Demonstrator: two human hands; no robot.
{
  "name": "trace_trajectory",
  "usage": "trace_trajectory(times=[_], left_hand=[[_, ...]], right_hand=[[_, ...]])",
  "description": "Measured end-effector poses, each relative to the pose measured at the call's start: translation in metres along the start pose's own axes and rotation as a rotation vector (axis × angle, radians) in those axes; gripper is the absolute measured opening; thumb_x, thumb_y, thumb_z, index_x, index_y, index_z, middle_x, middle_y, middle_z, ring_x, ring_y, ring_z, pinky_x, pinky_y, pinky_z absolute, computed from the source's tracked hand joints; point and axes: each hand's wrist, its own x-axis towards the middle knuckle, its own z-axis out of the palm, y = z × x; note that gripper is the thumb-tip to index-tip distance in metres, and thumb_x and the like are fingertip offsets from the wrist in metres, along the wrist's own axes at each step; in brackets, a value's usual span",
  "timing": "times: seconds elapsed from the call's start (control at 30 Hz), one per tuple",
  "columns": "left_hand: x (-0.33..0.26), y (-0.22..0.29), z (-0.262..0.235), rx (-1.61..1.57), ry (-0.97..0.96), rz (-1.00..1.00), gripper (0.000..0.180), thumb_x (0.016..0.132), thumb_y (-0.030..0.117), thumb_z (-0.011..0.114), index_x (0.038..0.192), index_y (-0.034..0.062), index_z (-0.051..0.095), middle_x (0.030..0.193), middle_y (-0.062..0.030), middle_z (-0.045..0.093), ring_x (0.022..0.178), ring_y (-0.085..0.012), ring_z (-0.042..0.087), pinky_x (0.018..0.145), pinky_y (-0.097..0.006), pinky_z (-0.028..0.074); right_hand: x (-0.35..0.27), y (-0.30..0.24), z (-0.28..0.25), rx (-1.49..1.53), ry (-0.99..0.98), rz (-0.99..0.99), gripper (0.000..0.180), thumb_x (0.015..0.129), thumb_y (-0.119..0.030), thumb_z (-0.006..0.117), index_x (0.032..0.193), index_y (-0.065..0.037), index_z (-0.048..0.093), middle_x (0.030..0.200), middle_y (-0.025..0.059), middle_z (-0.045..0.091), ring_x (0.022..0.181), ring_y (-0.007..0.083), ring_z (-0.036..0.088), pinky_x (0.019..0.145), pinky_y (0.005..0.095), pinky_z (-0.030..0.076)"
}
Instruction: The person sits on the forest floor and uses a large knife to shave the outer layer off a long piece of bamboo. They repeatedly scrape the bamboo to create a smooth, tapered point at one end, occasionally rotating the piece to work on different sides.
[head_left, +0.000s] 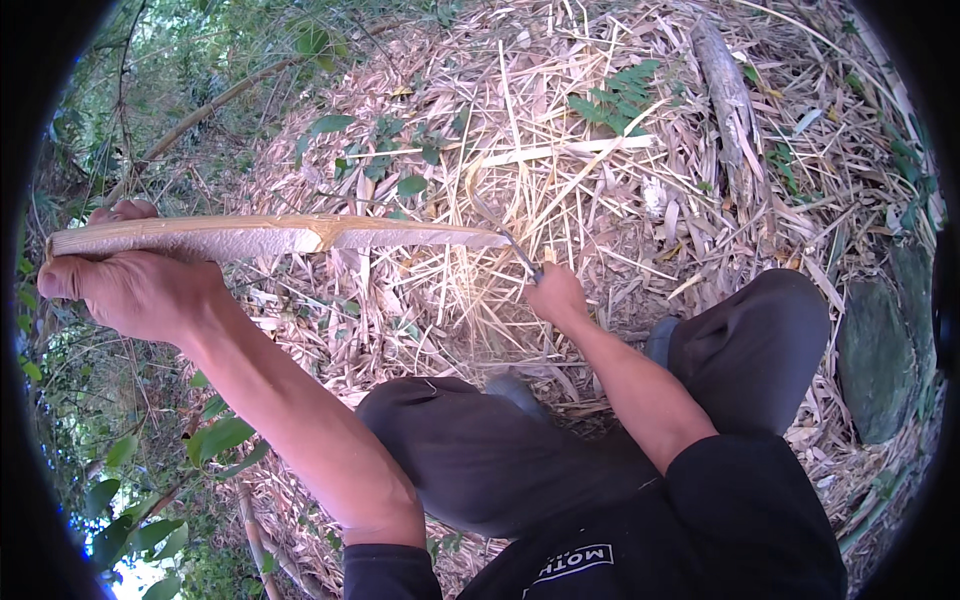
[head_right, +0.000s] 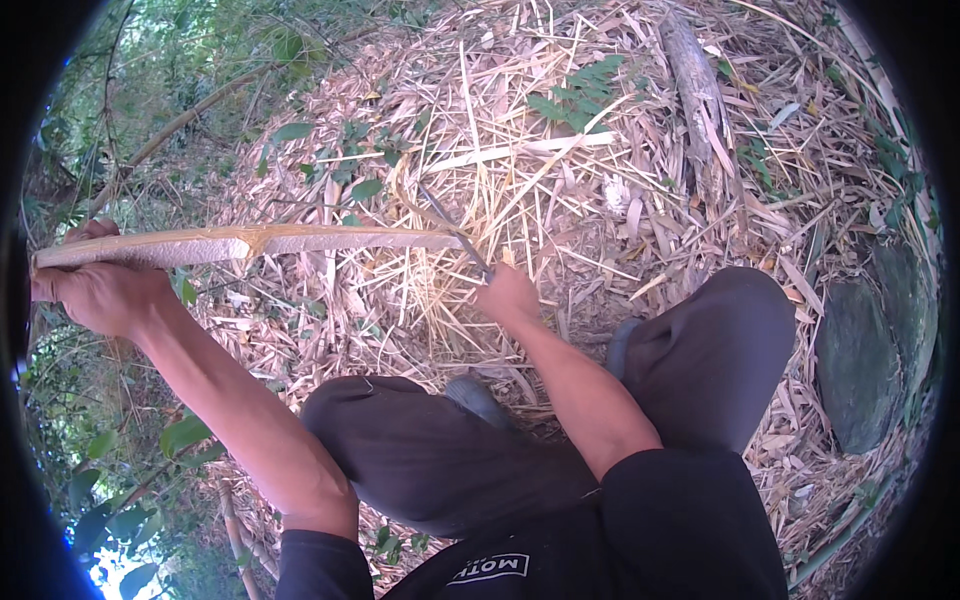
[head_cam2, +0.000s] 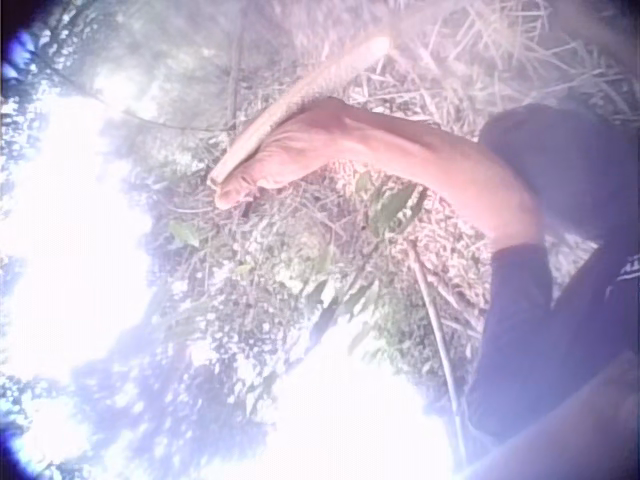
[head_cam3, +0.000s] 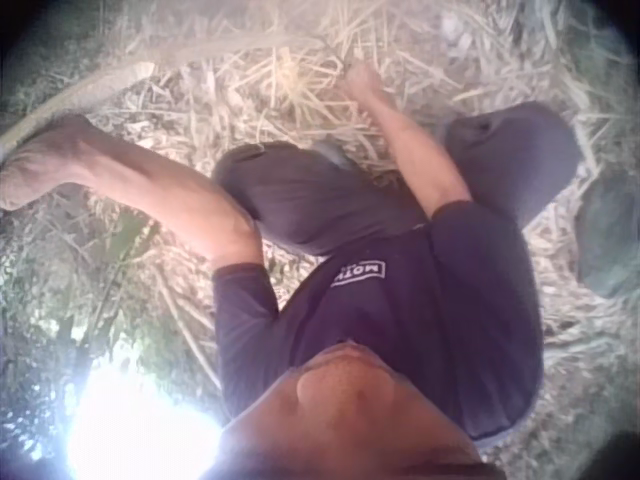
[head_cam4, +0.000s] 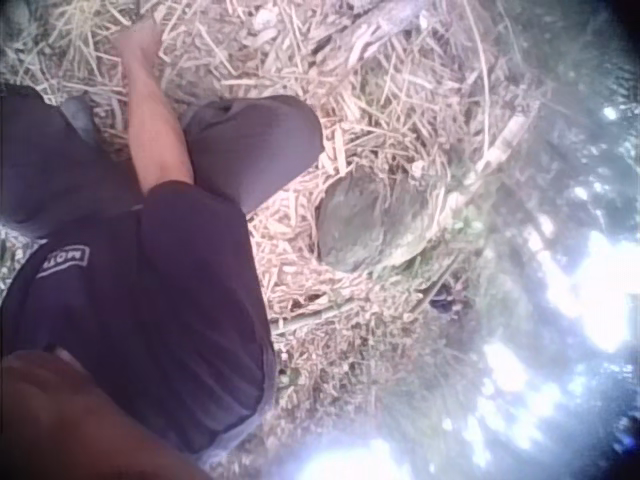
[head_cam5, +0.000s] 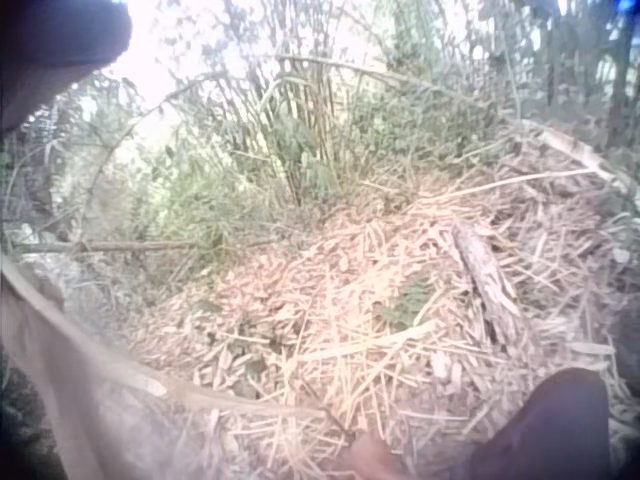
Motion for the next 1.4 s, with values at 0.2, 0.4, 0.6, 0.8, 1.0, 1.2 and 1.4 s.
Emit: trace_trajectory(times=[0.2,0.4,0.6,0.8,1.0,1.2,1.4], left_hand=[[-0.006,-0.001,0.004,0.043,-0.030,0.027,0.059,0.102,0.060,0.023,0.102,0.0053,0.046,0.075,-0.0049,0.053,0.063,-0.0141,0.058,0.060,-0.026,0.054],[0.003,-0.004,0.007,0.062,-0.017,0.112,0.032,0.107,0.031,0.037,0.102,0.0006,0.047,0.088,-0.0139,0.057,0.074,-0.0225,0.061,0.068,-0.034,0.055],[-0.005,-0.002,0.009,0.308,0.049,0.090,0.045,0.107,0.037,0.032,0.109,-0.0030,0.052,0.096,-0.0172,0.060,0.076,-0.0240,0.060,0.070,-0.036,0.054],[-0.006,-0.010,-0.010,0.247,0.214,-0.064,0.067,0.105,0.052,0.026,0.102,-0.0067,0.058,0.094,-0.0165,0.060,0.078,-0.0251,0.057,0.074,-0.041,0.052],[-0.005,0.000,-0.008,0.093,0.151,-0.013,0.057,0.108,0.041,0.024,0.114,-0.0079,0.054,0.099,-0.0210,0.064,0.087,-0.0257,0.066,0.079,-0.036,0.055],[-0.010,0.015,-0.005,0.065,0.102,-0.109,0.051,0.109,0.036,0.023,0.118,-0.0039,0.053,0.091,-0.0188,0.066,0.077,-0.0237,0.067,0.070,-0.031,0.056],[-0.013,0.028,0.001,-0.237,0.010,-0.220,0.052,0.108,0.037,0.018,0.118,-0.0014,0.052,0.076,-0.0088,0.050,0.069,-0.0175,0.049,0.073,-0.033,0.046]], right_hand=[[-0.003,-0.012,0.001,-0.018,-0.049,0.057,0.037,0.080,-0.022,0.067,0.107,0.002,0.067,0.098,0.0249,0.070,0.095,0.0387,0.069,0.083,0.0455,0.055],[-0.071,-0.115,-0.071,0.085,0.076,-0.319,0.027,0.078,-0.016,0.064,0.098,0.002,0.067,0.078,0.0217,0.069,0.079,0.0368,0.070,0.074,0.0453,0.055],[-0.025,-0.026,-0.005,0.015,0.074,-0.051,0.038,0.078,-0.024,0.068,0.107,0.000,0.065,0.080,0.0232,0.068,0.084,0.0369,0.070,0.078,0.0436,0.056],[0.017,0.098,0.042,0.028,-0.352,0.182,0.045,0.078,-0.036,0.069,0.100,0.003,0.070,0.102,0.0233,0.071,0.094,0.0359,0.070,0.085,0.0401,0.055],[0.000,0.054,0.043,0.115,-0.049,0.225,0.043,0.075,-0.034,0.071,0.096,0.003,0.072,0.095,0.0253,0.071,0.092,0.0357,0.070,0.082,0.0420,0.055],[-0.048,-0.045,-0.013,0.221,0.021,0.022,0.040,0.079,-0.024,0.066,0.110,0.002,0.067,0.091,0.0253,0.070,0.087,0.0360,0.070,0.082,0.0449,0.055],[-0.128,-0.145,-0.084,0.275,0.041,-0.505,0.024,0.080,-0.021,0.066,0.091,0.000,0.063,0.077,0.0183,0.070,0.069,0.0341,0.070,0.068,0.0457,0.056]])
